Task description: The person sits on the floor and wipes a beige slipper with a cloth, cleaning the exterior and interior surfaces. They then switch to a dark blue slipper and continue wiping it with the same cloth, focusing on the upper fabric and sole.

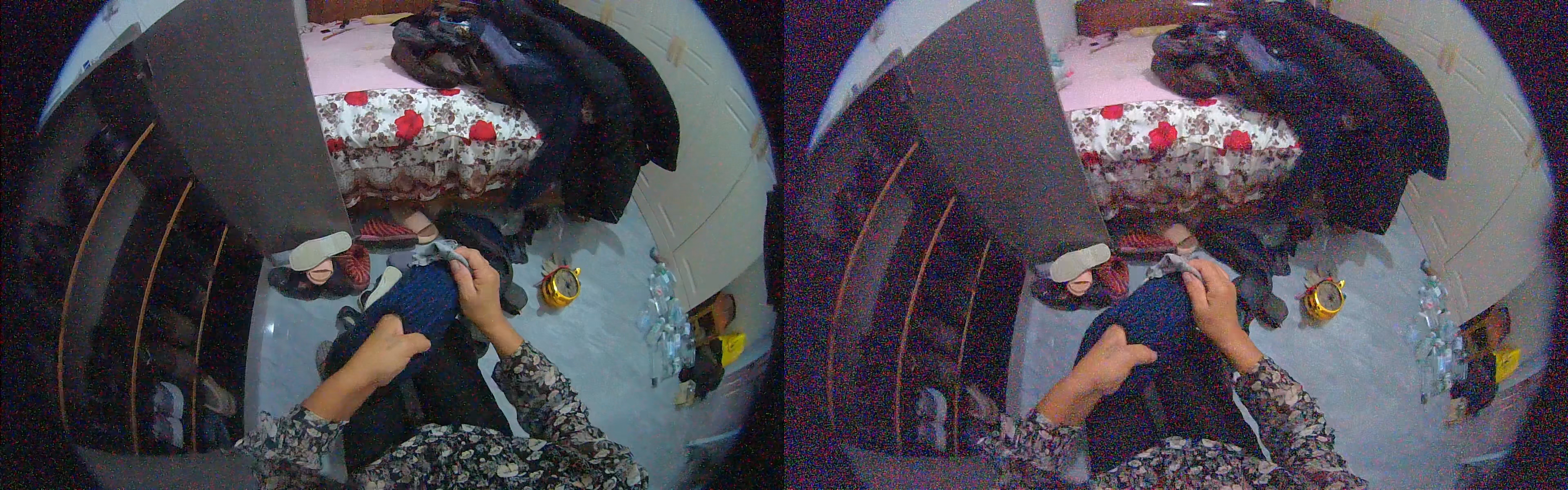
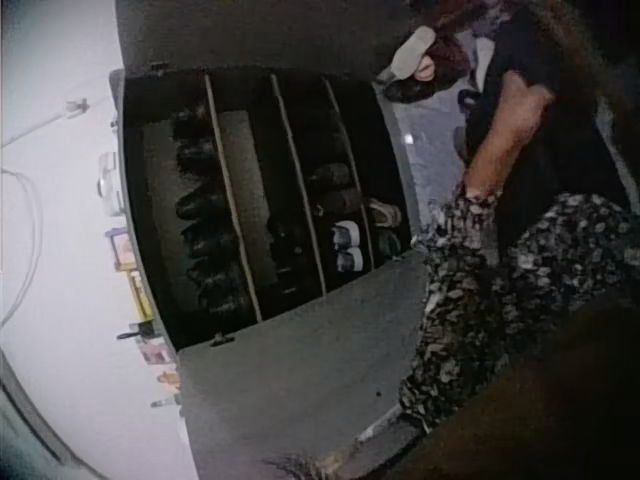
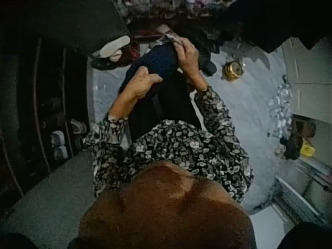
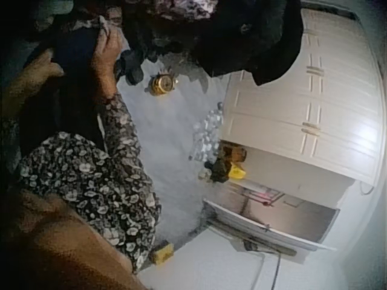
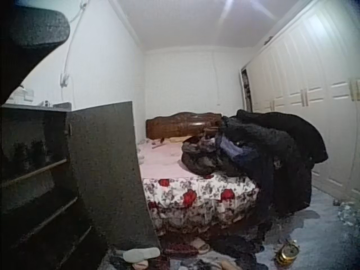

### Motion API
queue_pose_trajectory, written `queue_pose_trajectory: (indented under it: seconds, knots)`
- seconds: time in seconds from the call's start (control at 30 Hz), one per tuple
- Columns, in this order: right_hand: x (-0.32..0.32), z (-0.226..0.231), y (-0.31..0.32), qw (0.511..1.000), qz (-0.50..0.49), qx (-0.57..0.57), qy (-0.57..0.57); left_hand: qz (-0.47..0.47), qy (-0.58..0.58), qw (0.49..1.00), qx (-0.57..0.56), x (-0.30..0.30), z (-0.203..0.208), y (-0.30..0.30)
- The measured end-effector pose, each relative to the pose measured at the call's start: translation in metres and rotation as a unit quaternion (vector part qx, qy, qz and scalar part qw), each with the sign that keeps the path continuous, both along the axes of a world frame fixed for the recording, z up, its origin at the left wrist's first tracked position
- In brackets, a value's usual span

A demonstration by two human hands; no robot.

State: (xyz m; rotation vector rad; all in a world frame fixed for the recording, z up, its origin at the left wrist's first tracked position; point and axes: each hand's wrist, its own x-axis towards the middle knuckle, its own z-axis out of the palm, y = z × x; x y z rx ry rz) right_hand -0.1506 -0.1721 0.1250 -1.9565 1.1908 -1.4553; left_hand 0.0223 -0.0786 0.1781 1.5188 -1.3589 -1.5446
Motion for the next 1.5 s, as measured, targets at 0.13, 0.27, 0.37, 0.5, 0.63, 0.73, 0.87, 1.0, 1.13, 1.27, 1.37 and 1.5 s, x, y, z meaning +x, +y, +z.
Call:
queue_pose_trajectory:
  seconds: [0.13, 0.27, 0.37, 0.5, 0.63, 0.73, 0.87, 1.0, 1.13, 1.27, 1.37, 1.5]
  knots:
    - [-0.004, 0.035, 0.011, 0.991, 0.005, -0.121, 0.050, 0.070, 0.238, 0.968, -0.031, 0.003, 0.026, 0.015]
    - [-0.004, 0.072, 0.012, 0.975, 0.014, -0.180, 0.127, 0.056, 0.389, 0.920, 0.011, 0.021, 0.024, 0.013]
    - [0.010, 0.058, 0.009, 0.967, 0.059, -0.150, 0.198, 0.068, 0.465, 0.881, 0.058, 0.028, 0.007, 0.011]
    - [0.035, 0.004, -0.010, 0.970, 0.093, -0.089, 0.208, 0.124, 0.464, 0.873, 0.092, 0.039, -0.045, -0.004]
    - [0.045, -0.010, -0.022, 0.970, 0.118, -0.017, 0.211, 0.143, 0.436, 0.885, 0.081, 0.048, -0.083, -0.023]
    - [0.049, -0.016, -0.011, 0.973, 0.131, -0.026, 0.190, 0.132, 0.456, 0.875, 0.099, 0.051, -0.076, -0.021]
    - [0.054, -0.019, 0.019, 0.974, 0.137, -0.067, 0.169, 0.145, 0.489, 0.850, 0.136, 0.059, -0.093, -0.023]
    - [0.054, -0.016, 0.053, 0.970, 0.166, -0.085, 0.159, 0.164, 0.485, 0.851, 0.117, 0.056, -0.087, -0.020]
    - [0.051, -0.011, 0.074, 0.959, 0.218, -0.067, 0.169, 0.171, 0.440, 0.880, 0.055, 0.048, -0.067, -0.012]
    - [0.049, 0.001, 0.067, 0.951, 0.222, -0.087, 0.197, 0.133, 0.435, 0.889, 0.047, 0.049, -0.072, -0.007]
    - [0.049, -0.005, 0.053, 0.952, 0.200, -0.109, 0.204, 0.125, 0.405, 0.905, 0.029, 0.047, -0.071, -0.003]
    - [0.049, -0.013, 0.034, 0.961, 0.163, -0.122, 0.190, 0.097, 0.417, 0.902, 0.046, 0.044, -0.064, 0.001]
